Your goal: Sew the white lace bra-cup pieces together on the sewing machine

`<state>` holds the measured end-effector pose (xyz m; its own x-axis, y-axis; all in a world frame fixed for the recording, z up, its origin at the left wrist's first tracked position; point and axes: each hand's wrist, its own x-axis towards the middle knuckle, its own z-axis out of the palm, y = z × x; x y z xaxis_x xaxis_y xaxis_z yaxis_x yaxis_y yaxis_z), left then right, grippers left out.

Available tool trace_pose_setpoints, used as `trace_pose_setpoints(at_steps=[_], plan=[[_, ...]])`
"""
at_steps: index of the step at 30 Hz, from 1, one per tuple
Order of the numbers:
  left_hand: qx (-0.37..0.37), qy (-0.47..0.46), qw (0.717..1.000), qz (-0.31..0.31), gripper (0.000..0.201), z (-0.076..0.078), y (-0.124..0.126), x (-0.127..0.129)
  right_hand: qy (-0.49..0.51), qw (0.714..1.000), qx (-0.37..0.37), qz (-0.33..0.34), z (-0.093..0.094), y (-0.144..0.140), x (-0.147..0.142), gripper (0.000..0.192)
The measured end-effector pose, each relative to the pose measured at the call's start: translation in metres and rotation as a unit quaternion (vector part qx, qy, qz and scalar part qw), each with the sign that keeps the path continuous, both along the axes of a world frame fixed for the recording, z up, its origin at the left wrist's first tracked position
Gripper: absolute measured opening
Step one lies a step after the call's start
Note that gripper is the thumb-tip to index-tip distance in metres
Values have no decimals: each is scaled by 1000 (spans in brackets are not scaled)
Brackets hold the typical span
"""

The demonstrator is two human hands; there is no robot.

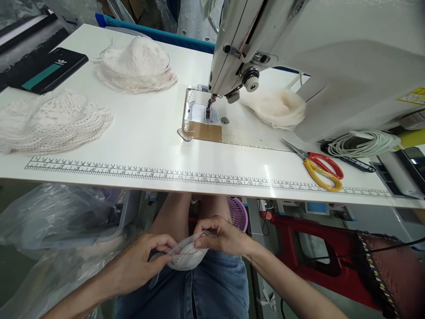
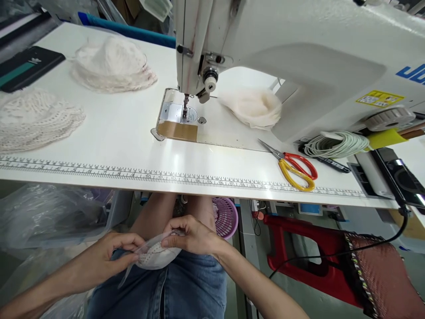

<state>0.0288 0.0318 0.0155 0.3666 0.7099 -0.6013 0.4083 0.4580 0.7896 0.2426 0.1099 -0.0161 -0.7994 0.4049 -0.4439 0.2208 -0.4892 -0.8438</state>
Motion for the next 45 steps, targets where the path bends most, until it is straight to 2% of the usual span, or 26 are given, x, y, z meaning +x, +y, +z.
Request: trace_pose_setpoints(at_steps=[3,8,11,14,18,22,28,32,35,40,45], plan=[[10,13,1000,4,27,-2,-1,-4,-1,1000,-12,-5,-1,1,4,31],[-9,-19,999,32,26,6,6,0,12,1000,-1,-12,2,1,6,26],[21,28,999,-9,25,11,9,6,10,1000,11,-3,4,2,6,26],[13,53,997,-46,18,12,8,7,-7,1000,19,-2,3,4,10,29],[12,27,999,-22,12,5,4,1,-29,999,35,-15,-1,4,17,27],[-5,-18,1000,7,21,-3,1,-3,-32,999,12,-26,-7,3,20,28],[-22,-38,999,24,25,-3,2,-5,-26,999,-16,-39,-10,2,17,29],[-82,-91,992,33,22,-2,5,-5,-26,998,-24,-50,-10,0,16,30],[-115,-123,985,21,21,-2,6,-4,-30,997,-27,-59,-12,-1,16,31],[-92,-107,990,15,19,-8,4,-6,-34,997,-16,-71,-15,-2,19,32],[-120,-142,982,-16,23,-8,5,-15,-27,998,-15,-60,-12,-2,17,29]])
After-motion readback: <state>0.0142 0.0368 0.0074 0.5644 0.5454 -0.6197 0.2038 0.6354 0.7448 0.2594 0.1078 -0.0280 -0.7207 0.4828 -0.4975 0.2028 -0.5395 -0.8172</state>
